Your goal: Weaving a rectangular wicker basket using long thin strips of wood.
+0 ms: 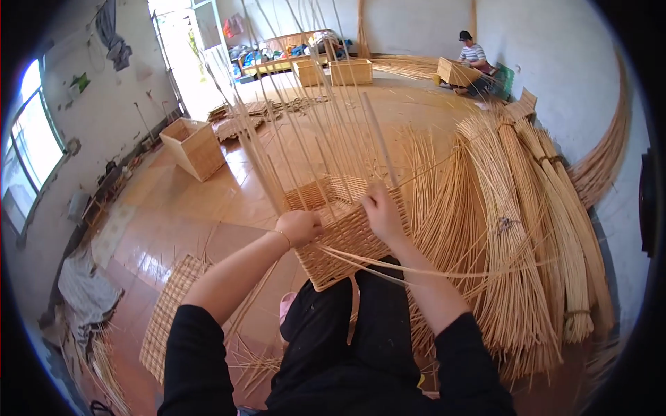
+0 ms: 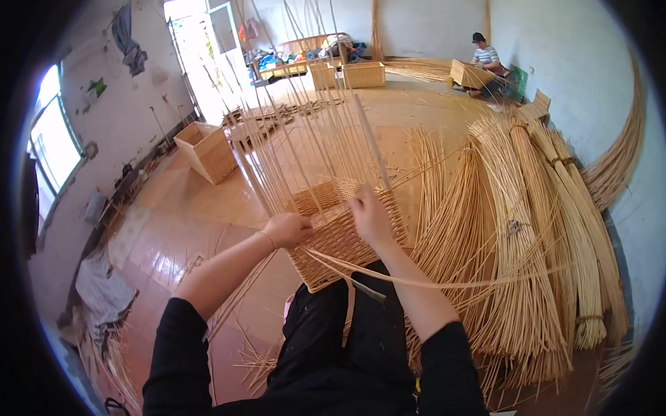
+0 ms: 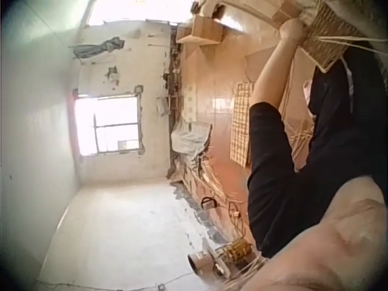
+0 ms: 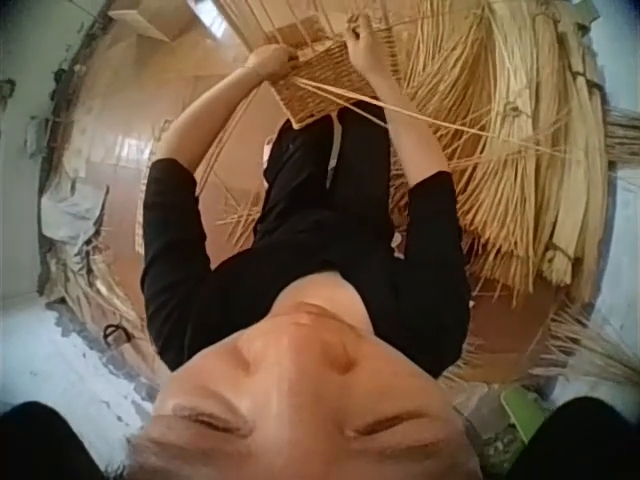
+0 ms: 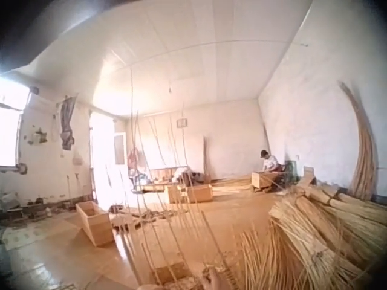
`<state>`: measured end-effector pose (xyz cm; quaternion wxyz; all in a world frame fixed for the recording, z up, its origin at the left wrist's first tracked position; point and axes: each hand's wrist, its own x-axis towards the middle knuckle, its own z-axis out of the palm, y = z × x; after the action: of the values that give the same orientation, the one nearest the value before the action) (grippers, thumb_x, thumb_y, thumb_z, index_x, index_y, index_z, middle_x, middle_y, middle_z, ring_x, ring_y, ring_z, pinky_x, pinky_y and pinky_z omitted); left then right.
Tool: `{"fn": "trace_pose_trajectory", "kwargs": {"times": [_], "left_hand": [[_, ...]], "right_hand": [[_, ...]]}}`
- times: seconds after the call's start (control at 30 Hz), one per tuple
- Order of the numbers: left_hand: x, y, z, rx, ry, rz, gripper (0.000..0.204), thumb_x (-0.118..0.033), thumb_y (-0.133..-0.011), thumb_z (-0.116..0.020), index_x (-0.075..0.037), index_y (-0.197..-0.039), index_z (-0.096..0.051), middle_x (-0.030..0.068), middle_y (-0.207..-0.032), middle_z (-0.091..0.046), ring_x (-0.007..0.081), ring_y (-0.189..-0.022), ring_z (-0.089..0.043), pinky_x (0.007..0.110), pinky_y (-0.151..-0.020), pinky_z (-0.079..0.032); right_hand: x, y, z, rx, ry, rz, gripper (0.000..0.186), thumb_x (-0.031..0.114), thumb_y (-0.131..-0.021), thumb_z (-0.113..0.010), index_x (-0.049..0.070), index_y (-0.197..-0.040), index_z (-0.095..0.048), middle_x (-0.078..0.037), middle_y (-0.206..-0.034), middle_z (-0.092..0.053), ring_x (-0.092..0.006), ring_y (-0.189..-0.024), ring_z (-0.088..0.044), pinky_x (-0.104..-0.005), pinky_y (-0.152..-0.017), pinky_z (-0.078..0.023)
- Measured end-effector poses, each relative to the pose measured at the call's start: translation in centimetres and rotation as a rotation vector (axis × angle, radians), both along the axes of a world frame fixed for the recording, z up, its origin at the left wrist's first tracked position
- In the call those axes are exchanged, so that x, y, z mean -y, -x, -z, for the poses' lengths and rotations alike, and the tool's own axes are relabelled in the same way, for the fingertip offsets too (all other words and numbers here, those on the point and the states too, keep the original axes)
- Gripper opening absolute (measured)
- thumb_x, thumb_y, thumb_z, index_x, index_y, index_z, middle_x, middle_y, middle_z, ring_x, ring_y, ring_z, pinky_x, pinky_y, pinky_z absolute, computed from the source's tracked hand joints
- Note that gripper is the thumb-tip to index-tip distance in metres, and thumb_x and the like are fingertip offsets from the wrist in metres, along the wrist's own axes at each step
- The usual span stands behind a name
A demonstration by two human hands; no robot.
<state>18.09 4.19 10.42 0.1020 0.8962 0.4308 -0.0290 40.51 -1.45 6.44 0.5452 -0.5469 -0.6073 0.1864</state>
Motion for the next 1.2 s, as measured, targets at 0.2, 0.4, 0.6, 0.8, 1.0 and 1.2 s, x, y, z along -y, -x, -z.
{"fn": "trace_pose_trajectory", "kwargs": {"times": [0.2,0.4,0.6,0.8,1.0,1.2], "left_hand": [[1.5,-1.2,-0.3,-0.017,-0.064,-0.082,0.032,-0.043,-0.090,-0.057,-0.019,-0.103,-0.072,0.0115,-0.095,-0.073,0.0310,-0.090,-0.069,0.044,-0.079,-0.054],[2.4,-1.6,-1.4,-0.119,-0.061,-0.006,0.032,-0.035,-0.093,-0.053,-0.023,-0.122,-0.063,0.0155,-0.100,-0.071,0.0356,-0.092,-0.069,0.047,-0.080,-0.052],[-0.7,-6.5,-2.0,-0.054,-0.060,0.069,0.035,-0.026,-0.090,-0.062,-0.009,-0.120,-0.059,0.0183,-0.102,-0.068,0.0352,-0.090,-0.070,0.044,-0.074,-0.056],[-0.9,-12.0,2.7,1.064,0.946,-0.599,0.030,-0.026,-0.096,-0.063,0.000,-0.110,-0.057,0.0128,-0.102,-0.063,0.0311,-0.076,-0.073,0.037,-0.057,-0.060],[-0.7,-13.2,4.3,1.058,0.806,-0.634,0.027,-0.025,-0.096,-0.063,0.000,-0.105,-0.057,0.0121,-0.096,-0.065,0.0285,-0.069,-0.073,0.035,-0.052,-0.056],[-0.4,-12.5,3.0,0.968,0.902,-0.593,0.021,-0.023,-0.097,-0.061,-0.004,-0.106,-0.057,0.0104,-0.099,-0.066,0.0268,-0.074,-0.073,0.037,-0.058,-0.059]], "right_hand": [[-8.9,7.0,-7.2,0.757,-0.519,0.345,0.051,0.017,-0.101,-0.046,0.015,-0.150,-0.035,-0.013,-0.080,-0.067,-0.0267,-0.070,-0.065,-0.0408,-0.063,-0.051],[-2.2,-0.1,-4.8,0.263,0.040,0.343,0.050,0.014,-0.103,-0.045,0.014,-0.151,-0.035,-0.004,-0.059,-0.055,-0.0178,-0.053,-0.058,-0.0334,-0.058,-0.049],[-1.7,-3.6,-2.2,-0.210,0.034,0.054,0.040,0.016,-0.104,-0.039,0.009,-0.144,-0.040,-0.008,-0.067,-0.062,-0.0177,-0.060,-0.064,-0.0339,-0.062,-0.052],[-4.8,-5.0,-2.5,0.305,-0.316,0.204,0.037,0.014,-0.101,-0.046,0.014,-0.138,-0.048,-0.008,-0.073,-0.066,-0.0225,-0.068,-0.066,-0.0362,-0.067,-0.054],[-8.5,-3.9,-3.8,0.268,-0.113,0.258,0.034,0.019,-0.097,-0.054,0.015,-0.131,-0.054,-0.011,-0.081,-0.070,-0.0282,-0.076,-0.069,-0.0400,-0.068,-0.054],[-0.8,-10.1,-2.4,0.126,0.143,0.562,0.029,0.027,-0.094,-0.059,0.009,-0.116,-0.065,-0.011,-0.074,-0.070,-0.0291,-0.068,-0.069,-0.0420,-0.065,-0.052]]}}
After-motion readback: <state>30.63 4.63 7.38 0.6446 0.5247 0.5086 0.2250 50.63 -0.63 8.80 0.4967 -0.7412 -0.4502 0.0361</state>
